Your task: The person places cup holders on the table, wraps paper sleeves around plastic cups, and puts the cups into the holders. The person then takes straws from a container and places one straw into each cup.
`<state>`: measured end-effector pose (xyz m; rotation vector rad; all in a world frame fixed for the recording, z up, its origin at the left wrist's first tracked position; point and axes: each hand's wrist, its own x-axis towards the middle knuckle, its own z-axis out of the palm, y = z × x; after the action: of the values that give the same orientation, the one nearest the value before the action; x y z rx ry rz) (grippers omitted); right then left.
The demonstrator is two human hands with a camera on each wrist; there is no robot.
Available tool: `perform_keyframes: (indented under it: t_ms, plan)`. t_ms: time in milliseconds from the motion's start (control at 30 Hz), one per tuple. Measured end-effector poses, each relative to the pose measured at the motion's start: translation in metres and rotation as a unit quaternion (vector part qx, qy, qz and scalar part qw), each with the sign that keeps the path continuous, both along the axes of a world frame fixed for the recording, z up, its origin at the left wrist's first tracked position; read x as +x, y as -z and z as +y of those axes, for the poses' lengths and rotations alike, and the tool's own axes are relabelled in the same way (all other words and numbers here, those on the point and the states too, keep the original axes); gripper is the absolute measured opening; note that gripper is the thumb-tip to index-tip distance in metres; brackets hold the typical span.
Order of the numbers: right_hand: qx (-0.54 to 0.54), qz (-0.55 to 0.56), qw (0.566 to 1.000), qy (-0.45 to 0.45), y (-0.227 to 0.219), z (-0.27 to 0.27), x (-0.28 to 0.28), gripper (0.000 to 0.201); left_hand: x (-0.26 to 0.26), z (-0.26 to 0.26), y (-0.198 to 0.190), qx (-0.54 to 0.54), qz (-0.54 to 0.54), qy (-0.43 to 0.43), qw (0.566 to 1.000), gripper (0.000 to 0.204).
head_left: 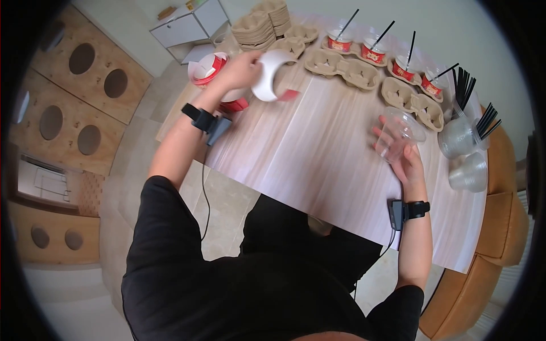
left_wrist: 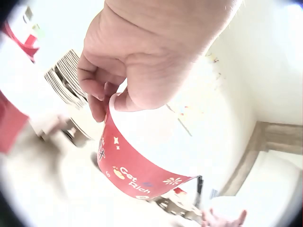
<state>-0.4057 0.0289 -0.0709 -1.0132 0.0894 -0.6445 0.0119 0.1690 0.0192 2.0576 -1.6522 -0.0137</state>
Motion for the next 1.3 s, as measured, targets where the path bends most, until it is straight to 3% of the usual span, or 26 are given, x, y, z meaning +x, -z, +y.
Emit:
perform_keyframes:
  t_ms: [67,200,533,600,633,700,767,800,833,867,900,967,1033,1100,1233,1300]
  plan:
    - [-0.008,0.010,1.000,-0.015,0.002,-0.001,0.000,0.091,0.039,0.012,-0.004,0.070,-0.063,-0.058,0.994,0.024]
    - [-0.011,0.021,1.000,-0.020,0.004,-0.001,-0.001,0.090,0.083,0.033,0.012,0.110,-0.128,-0.086,0.982,0.020]
    - [-0.006,0.050,0.999,0.007,0.002,0.000,-0.003,0.083,0.056,0.035,-0.002,0.169,-0.180,-0.126,0.961,0.017]
    - [0.005,0.049,0.998,0.034,0.004,0.000,-0.003,0.081,0.042,0.025,0.002,0.068,-0.238,-0.107,0.963,0.022]
    - [0.019,0.045,0.998,0.032,0.005,0.000,-0.002,0.080,0.024,0.018,0.002,0.069,-0.236,-0.087,0.965,0.022]
    - [0.037,0.045,0.997,0.056,0.005,-0.002,-0.002,0.080,-0.028,0.008,-0.010,0.012,-0.100,0.014,0.995,0.025]
    - [0.014,0.023,0.999,0.043,0.003,-0.002,-0.002,0.085,-0.095,0.003,-0.022,0.111,0.112,0.081,0.984,0.037]
    - [0.015,0.030,0.998,0.061,0.002,-0.002,-0.002,0.085,-0.118,-0.002,-0.012,0.113,0.117,0.099,0.982,0.037]
    - [0.004,0.023,0.998,0.062,0.002,-0.002,-0.001,0.088,-0.137,-0.006,0.000,0.124,0.275,0.179,0.936,0.047]
    - [-0.007,0.016,0.998,0.060,0.001,-0.002,0.000,0.092,-0.154,-0.012,0.011,0.136,0.422,0.252,0.860,0.057]
    - [-0.010,0.020,0.997,0.074,0.002,-0.003,0.002,0.092,-0.171,-0.020,0.024,0.140,0.423,0.265,0.855,0.057]
    - [-0.010,-0.002,0.998,0.061,0.005,-0.004,0.002,0.091,-0.201,-0.038,0.052,0.143,0.518,0.275,0.797,0.071]
    - [-0.042,0.020,0.995,0.089,0.008,-0.005,0.002,0.084,-0.218,-0.055,0.069,0.136,0.524,0.313,0.781,0.075]
    - [-0.118,0.026,0.987,0.108,0.010,-0.006,0.004,0.070,-0.228,-0.070,0.082,0.108,0.608,0.223,0.755,0.072]
    - [-0.142,0.106,0.978,0.108,0.010,-0.008,0.002,0.053,-0.227,-0.075,0.091,0.076,0.662,0.243,0.705,0.070]
    - [-0.113,0.118,0.984,0.070,0.011,-0.008,0.003,0.043,-0.224,-0.073,0.092,0.070,0.709,0.241,0.659,0.066]
